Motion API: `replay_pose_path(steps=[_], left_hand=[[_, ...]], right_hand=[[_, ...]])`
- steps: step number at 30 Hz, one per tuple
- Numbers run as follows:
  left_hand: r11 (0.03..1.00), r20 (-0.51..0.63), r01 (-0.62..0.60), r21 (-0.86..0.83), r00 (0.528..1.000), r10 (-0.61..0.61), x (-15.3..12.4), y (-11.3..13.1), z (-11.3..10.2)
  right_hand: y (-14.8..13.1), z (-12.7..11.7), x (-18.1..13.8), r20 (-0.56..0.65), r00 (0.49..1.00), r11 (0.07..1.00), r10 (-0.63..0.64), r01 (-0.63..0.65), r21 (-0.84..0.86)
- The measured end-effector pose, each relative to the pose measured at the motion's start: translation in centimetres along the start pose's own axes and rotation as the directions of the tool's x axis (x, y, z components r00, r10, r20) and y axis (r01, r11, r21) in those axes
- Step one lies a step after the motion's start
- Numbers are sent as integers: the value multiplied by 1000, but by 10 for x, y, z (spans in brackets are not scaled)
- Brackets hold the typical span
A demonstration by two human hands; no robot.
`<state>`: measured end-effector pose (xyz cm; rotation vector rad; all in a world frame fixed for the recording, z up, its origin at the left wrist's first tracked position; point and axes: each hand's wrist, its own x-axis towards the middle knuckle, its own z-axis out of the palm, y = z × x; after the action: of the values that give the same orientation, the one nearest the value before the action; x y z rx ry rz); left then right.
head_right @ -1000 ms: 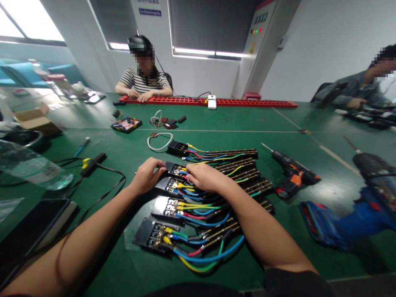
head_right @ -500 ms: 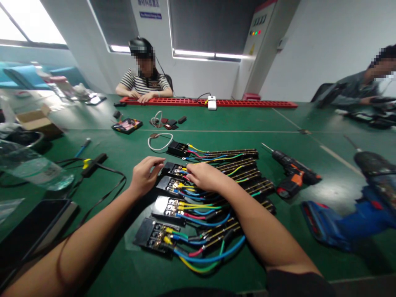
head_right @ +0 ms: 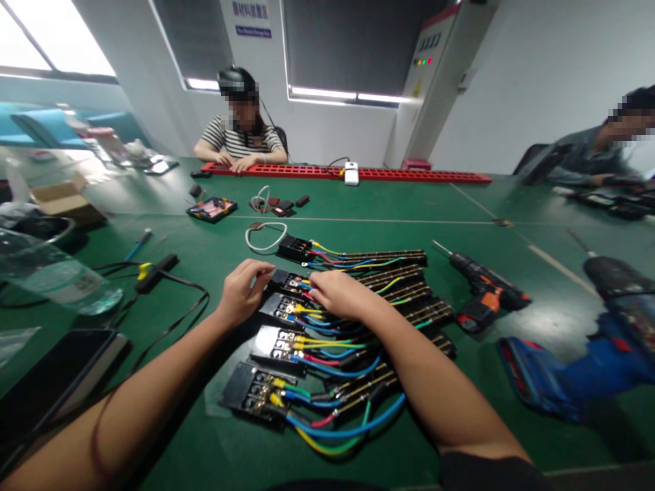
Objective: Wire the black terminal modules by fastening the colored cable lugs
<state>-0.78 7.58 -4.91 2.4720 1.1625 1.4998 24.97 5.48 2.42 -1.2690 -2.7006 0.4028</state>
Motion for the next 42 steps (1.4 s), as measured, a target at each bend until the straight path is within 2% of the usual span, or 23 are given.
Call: replay_pose_path(steps=[9, 19, 25, 42], left_hand=[[998, -1, 65, -18, 998, -65, 2, 3, 2], [970, 218, 170, -176, 967, -130, 10, 12, 2], [950, 261, 254, -182, 944, -202, 10, 8, 3], [967, 277, 167, -193, 955, -110, 13, 12, 3]], right_hand=[[-4, -1, 1, -16, 999, 991, 43, -44, -129], [-5, 2, 1, -23, 1000, 983, 21, -25, -184], [-6, 3, 0, -15, 1000, 983, 10, -12, -184], [-4, 6, 2, -12, 1000, 978, 26, -28, -206]])
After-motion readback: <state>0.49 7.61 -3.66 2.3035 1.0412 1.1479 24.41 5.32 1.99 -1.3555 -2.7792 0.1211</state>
